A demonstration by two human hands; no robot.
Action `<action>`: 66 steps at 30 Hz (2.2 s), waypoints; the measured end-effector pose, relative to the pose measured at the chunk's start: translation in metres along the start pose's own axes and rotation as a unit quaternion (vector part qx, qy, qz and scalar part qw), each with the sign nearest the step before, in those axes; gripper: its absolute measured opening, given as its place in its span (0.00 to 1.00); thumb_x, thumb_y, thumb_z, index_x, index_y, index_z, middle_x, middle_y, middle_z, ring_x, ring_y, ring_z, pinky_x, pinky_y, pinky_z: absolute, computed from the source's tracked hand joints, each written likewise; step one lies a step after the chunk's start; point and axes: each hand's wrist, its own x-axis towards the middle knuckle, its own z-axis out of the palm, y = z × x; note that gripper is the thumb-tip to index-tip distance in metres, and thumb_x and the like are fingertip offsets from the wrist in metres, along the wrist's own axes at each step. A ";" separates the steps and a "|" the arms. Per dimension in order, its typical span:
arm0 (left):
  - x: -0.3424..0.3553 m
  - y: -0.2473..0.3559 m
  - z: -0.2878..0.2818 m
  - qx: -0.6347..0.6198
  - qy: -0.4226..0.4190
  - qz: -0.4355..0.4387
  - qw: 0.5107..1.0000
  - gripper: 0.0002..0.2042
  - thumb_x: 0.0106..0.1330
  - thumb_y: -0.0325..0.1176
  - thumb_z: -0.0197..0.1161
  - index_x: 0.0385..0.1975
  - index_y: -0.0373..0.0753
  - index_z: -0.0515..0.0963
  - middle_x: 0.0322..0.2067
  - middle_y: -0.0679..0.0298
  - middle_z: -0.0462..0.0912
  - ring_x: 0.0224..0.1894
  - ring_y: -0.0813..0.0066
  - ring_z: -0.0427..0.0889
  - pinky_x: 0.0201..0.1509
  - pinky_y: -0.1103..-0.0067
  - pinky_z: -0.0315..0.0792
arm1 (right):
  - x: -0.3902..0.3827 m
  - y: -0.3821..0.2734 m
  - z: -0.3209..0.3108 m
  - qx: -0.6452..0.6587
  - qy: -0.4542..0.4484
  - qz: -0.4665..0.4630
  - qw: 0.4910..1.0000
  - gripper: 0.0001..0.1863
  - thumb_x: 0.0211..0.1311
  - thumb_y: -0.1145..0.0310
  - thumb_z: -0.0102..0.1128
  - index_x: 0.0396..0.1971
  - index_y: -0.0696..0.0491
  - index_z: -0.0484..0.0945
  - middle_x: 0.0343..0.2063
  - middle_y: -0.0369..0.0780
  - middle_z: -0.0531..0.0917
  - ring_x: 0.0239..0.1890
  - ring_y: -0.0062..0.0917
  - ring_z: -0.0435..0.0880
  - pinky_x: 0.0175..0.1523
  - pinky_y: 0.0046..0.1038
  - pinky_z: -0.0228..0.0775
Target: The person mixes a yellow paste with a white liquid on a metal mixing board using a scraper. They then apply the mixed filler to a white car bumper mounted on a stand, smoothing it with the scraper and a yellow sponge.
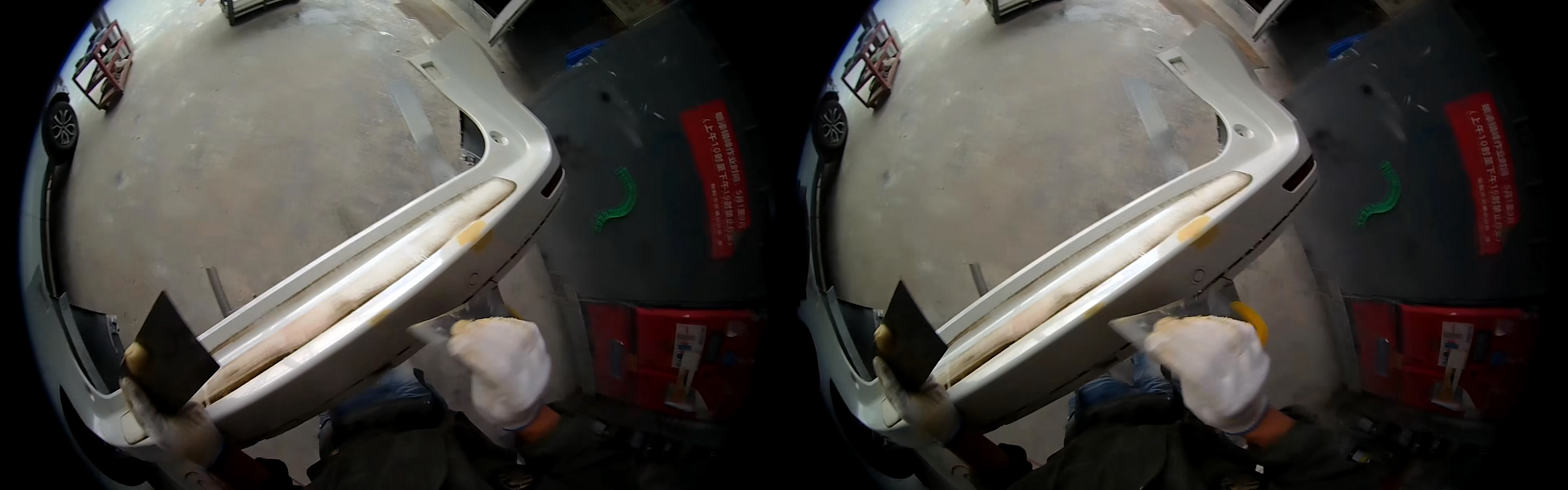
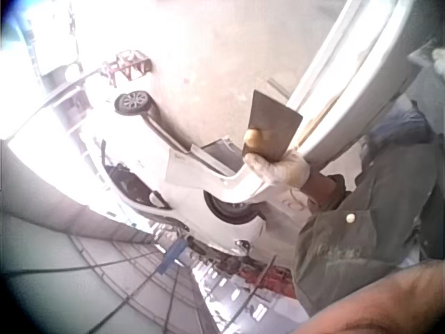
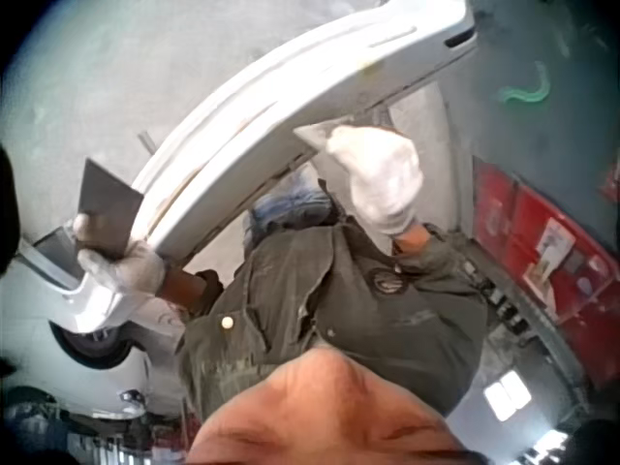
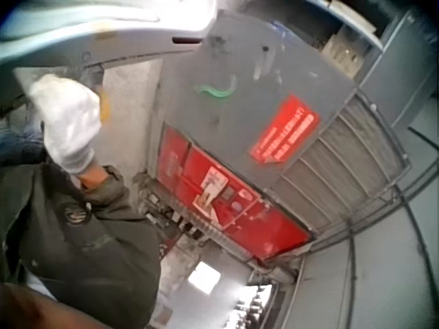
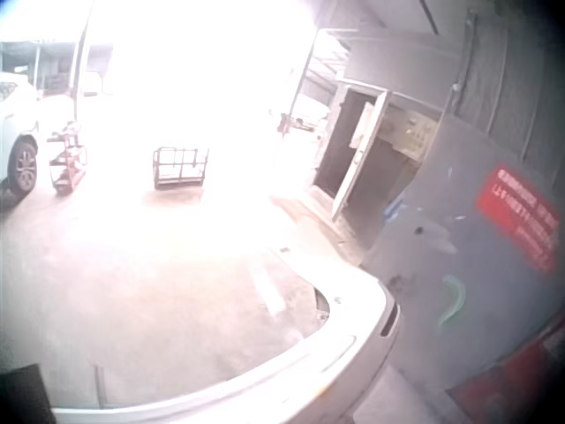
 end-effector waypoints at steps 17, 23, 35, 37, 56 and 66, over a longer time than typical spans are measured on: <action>0.003 -0.011 0.029 -0.051 -0.006 -0.067 0.996 0.19 0.74 0.36 0.56 0.59 0.32 0.70 0.54 0.52 0.77 0.56 0.60 0.79 0.59 0.60 0.79 | 0.034 -0.029 0.010 0.390 -0.285 0.520 0.705 0.16 0.63 0.67 0.61 0.42 0.66 0.80 0.32 0.38 0.85 0.35 0.16 0.79 0.40 0.20 0.73; 0.004 -0.018 0.000 0.032 -0.210 -0.038 0.976 0.19 0.74 0.34 0.55 0.58 0.27 0.70 0.53 0.48 0.78 0.54 0.64 0.79 0.59 0.71 0.74 | 0.009 -0.058 -0.015 0.409 -0.067 0.539 0.733 0.10 0.66 0.76 0.58 0.44 0.64 0.78 0.38 0.40 0.85 0.41 0.20 0.84 0.46 0.23 0.78; -0.083 0.028 0.085 0.162 -0.511 -0.095 0.838 0.10 0.69 0.32 0.55 0.37 0.29 0.76 0.30 0.56 0.83 0.30 0.72 0.81 0.37 0.78 0.75 | -0.025 -0.077 -0.059 0.294 -0.149 0.171 0.928 0.19 0.55 0.79 0.67 0.48 0.53 0.83 0.45 0.42 0.86 0.45 0.33 0.86 0.51 0.29 0.79; -0.076 0.021 0.078 0.131 -0.409 -0.100 0.897 0.12 0.70 0.36 0.56 0.39 0.30 0.75 0.34 0.55 0.80 0.34 0.70 0.79 0.37 0.75 0.74 | -0.041 -0.069 -0.070 0.227 -0.133 0.168 0.950 0.18 0.55 0.80 0.66 0.48 0.53 0.83 0.43 0.41 0.86 0.43 0.32 0.86 0.51 0.28 0.79; -0.248 -0.006 0.070 0.067 -0.377 -0.215 0.899 0.20 0.70 0.45 0.59 0.34 0.28 0.74 0.47 0.47 0.77 0.31 0.76 0.78 0.36 0.83 0.73 | -0.166 0.024 -0.096 0.506 0.003 0.378 0.775 0.07 0.65 0.76 0.62 0.40 0.62 0.82 0.29 0.35 0.83 0.36 0.11 0.77 0.42 0.18 0.71; -0.354 -0.014 0.031 0.150 -0.337 -0.347 0.862 0.18 0.67 0.39 0.61 0.42 0.25 0.77 0.35 0.53 0.85 0.32 0.71 0.84 0.38 0.78 0.79 | -0.163 0.023 -0.062 0.472 -0.029 0.094 0.876 0.10 0.60 0.71 0.66 0.40 0.55 0.83 0.29 0.44 0.84 0.29 0.35 0.84 0.34 0.29 0.75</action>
